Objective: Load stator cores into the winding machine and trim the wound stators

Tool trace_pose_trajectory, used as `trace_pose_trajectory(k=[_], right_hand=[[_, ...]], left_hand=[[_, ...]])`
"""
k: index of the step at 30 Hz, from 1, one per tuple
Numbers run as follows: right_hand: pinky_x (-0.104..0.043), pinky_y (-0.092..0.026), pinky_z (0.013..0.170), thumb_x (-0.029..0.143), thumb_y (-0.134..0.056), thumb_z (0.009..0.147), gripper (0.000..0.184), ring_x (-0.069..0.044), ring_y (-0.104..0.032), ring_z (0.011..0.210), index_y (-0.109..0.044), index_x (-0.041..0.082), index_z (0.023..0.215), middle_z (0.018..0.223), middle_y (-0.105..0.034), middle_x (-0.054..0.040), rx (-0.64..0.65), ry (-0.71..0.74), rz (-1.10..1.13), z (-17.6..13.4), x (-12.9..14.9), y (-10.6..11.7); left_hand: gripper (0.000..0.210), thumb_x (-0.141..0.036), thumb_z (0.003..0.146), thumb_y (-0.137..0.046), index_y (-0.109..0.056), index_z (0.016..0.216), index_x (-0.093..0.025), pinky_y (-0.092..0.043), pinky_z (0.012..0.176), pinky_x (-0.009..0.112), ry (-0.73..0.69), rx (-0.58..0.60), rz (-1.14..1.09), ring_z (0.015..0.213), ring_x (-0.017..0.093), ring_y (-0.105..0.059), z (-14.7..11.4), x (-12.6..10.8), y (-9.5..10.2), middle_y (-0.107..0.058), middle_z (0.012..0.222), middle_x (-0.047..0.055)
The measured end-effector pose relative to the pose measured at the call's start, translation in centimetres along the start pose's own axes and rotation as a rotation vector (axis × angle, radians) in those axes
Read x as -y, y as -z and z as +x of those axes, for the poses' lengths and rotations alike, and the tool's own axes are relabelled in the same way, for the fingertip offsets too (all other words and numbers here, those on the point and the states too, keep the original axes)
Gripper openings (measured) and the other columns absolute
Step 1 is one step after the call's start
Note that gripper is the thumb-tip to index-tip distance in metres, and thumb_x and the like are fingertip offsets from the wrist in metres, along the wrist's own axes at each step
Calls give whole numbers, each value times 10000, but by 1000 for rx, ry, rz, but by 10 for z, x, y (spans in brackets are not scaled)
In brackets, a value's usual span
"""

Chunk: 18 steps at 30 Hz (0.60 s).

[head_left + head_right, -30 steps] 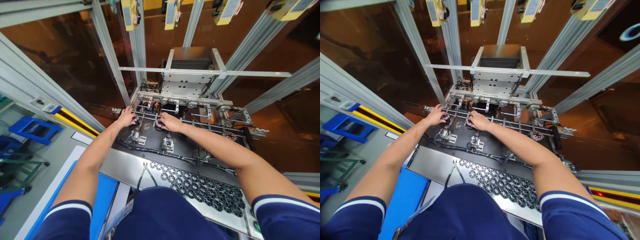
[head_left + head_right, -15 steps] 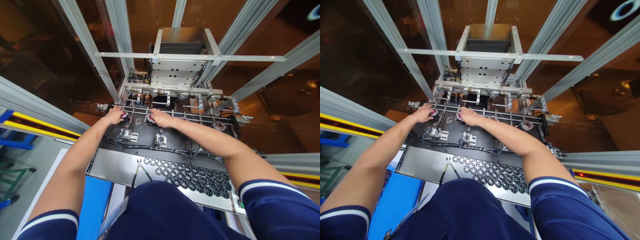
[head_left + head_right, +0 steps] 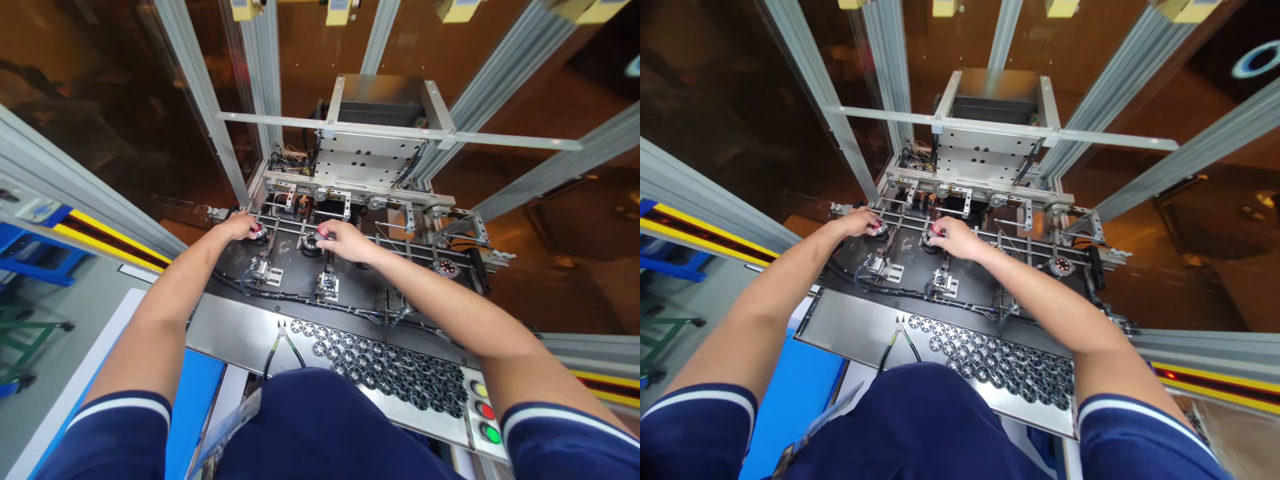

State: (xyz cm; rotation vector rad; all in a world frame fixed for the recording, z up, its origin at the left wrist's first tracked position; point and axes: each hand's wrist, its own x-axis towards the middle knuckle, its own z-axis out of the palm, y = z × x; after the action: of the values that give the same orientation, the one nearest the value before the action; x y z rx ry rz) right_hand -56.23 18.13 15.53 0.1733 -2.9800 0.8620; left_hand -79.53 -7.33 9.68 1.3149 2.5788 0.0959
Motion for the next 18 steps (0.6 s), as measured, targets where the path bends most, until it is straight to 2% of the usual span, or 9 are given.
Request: trace_pose_trajectory(k=[2, 4, 7, 10, 12, 14, 16, 18], right_hand=[[-406, -540, 925, 300, -571, 921, 170, -217, -662, 1058, -576, 186, 795, 1153, -683, -109, -31, -6, 76, -40, 22, 7], [-419, -554, 895, 370, -584, 917, 192, -227, -658, 1084, -584, 214, 804, 1246, -661, -103, -64, -62, 344, -87, 44, 4], [-431, -560, 896, 435, -593, 905, 213, -245, -655, 1110, -598, 249, 801, 1198, -686, -94, -54, -217, 572, -153, 68, -20], [-417, -583, 826, 474, -592, 897, 226, -255, -684, 1035, -646, 259, 852, 1194, -688, -118, 2, -366, 677, -199, 79, -51], [-420, -589, 816, 471, -591, 901, 223, -263, -691, 1025, -661, 259, 884, 1217, -682, -130, 38, -403, 696, -215, 83, -68], [-424, -594, 826, 448, -577, 917, 201, -269, -689, 1056, -657, 265, 896, 1220, -682, -128, 58, -368, 657, -220, 86, -81], [-410, -604, 815, 406, -521, 956, 191, -256, -691, 1064, -639, 269, 897, 1204, -685, -119, 81, -249, 502, -214, 89, -95], [-397, -608, 822, 342, -467, 985, 200, -237, -695, 1052, -629, 258, 903, 1182, -684, -115, 120, -105, 315, -198, 94, -112]], left_hand=[[378, -377, 940, -615, -590, 1255, -169, -563, 912, 458, 3, -14, -24, 1088, 236, -637, -1, 0, 2, -618, 1267, 106], [369, -377, 943, -611, -594, 1250, -173, -562, 914, 454, 15, -30, -53, 1088, 234, -636, -3, -1, 4, -618, 1268, 105], [369, -377, 943, -610, -594, 1250, -173, -563, 912, 453, 54, -63, -111, 1084, 232, -637, -5, -7, 4, -619, 1267, 105], [358, -378, 935, -621, -607, 1225, -167, -550, 932, 468, 119, -134, -189, 1097, 237, -633, -12, -17, 0, -628, 1251, 102], [279, -350, 931, -620, -652, 1141, -169, -502, 1004, 498, 176, -219, -240, 1172, 266, -601, -22, -26, -4, -643, 1240, 109], [227, -314, 948, -569, -677, 1087, -170, -421, 1092, 523, 238, -325, -279, 1287, 301, -526, -43, -36, -10, -625, 1299, 130], [283, -298, 988, -466, -658, 1145, -160, -360, 1148, 512, 296, -424, -305, 1378, 305, -443, -78, -48, -20, -547, 1422, 149], [356, -298, 1021, -366, -610, 1229, -143, -368, 1153, 459, 341, -478, -324, 1405, 268, -421, -126, -64, -37, -478, 1490, 157]])
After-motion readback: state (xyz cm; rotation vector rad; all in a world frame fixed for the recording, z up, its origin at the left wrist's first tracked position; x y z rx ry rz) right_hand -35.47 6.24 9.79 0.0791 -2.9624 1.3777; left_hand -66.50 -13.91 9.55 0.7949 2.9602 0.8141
